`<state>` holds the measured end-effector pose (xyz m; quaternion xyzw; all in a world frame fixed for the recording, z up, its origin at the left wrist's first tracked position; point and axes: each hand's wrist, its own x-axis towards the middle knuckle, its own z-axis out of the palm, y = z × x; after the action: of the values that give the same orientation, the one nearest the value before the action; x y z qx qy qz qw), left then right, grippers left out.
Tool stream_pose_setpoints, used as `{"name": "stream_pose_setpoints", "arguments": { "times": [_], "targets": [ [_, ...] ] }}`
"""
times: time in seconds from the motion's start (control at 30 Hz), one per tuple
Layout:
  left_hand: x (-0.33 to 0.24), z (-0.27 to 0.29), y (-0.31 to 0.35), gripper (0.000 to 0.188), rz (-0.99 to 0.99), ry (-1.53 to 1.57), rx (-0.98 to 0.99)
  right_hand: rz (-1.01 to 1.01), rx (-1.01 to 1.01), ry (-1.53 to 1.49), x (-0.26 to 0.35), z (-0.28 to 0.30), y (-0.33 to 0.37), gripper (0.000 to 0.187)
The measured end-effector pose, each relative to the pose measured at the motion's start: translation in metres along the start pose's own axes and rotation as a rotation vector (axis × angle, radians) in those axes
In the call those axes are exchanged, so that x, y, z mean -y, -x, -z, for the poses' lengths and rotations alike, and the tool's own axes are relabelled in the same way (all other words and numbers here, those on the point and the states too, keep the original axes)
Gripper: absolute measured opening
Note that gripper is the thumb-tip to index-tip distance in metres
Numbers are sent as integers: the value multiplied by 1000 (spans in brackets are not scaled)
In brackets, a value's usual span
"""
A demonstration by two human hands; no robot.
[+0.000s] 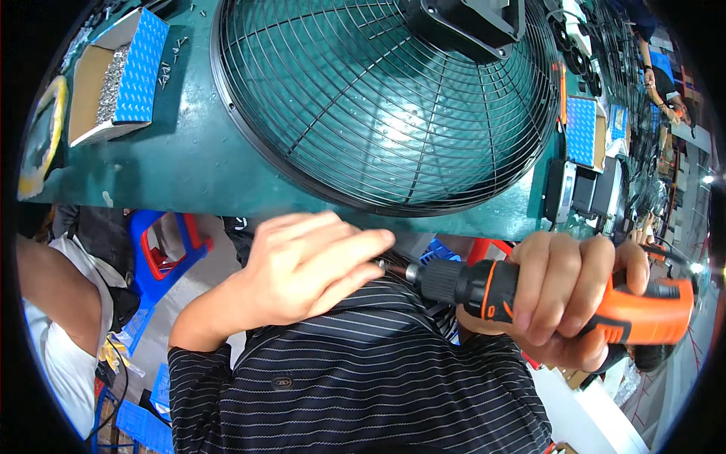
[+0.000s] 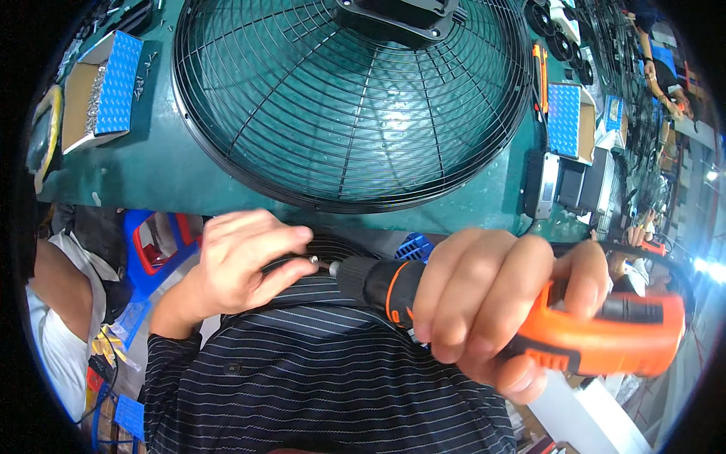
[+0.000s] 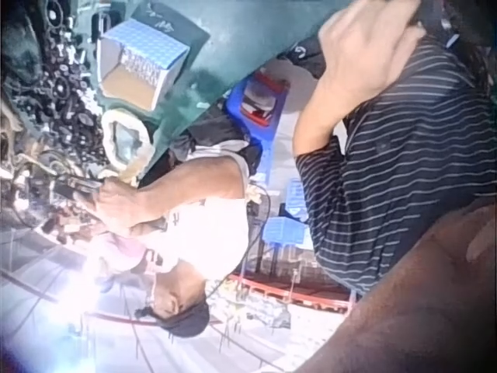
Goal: The recorder uses an electric screwdriver to attach the metal guard and motor housing to industrial fans at a factory workbench.
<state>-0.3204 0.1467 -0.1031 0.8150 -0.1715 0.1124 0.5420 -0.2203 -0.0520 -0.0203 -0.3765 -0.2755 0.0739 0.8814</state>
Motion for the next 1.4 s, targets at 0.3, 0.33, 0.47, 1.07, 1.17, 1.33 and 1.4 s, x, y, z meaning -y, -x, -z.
{"name": "stream_pose_setpoints", "arguments": {
  "times": [0.3,0.33,0.47,1.07,1.17,1.33,1.4],
  "targets": [
    [14,-16,-2,60,-46,-595,-381,4,342,223,-8,8,-15,53],
    [17,-19,-2,50,-32,-606,-420,-9,349,242,-11,9,-15,53],
    [22,-18,-2,40,-7,-596,-458,-39,354,248,-17,6,-17,51],
    [25,29,-36,72,-71,-688,-95,-125,337,361,-30,-8,-31,49],
    [27,27,-36,70,-79,-633,-94,-155,379,356,-24,-5,-36,49],
    [32,25,-37,70,-119,-548,-143,-139,367,346,-25,-7,-29,49],
    [33,24,-35,70,-113,-544,-147,-105,370,302,-27,-8,-27,49]
  ]
}}
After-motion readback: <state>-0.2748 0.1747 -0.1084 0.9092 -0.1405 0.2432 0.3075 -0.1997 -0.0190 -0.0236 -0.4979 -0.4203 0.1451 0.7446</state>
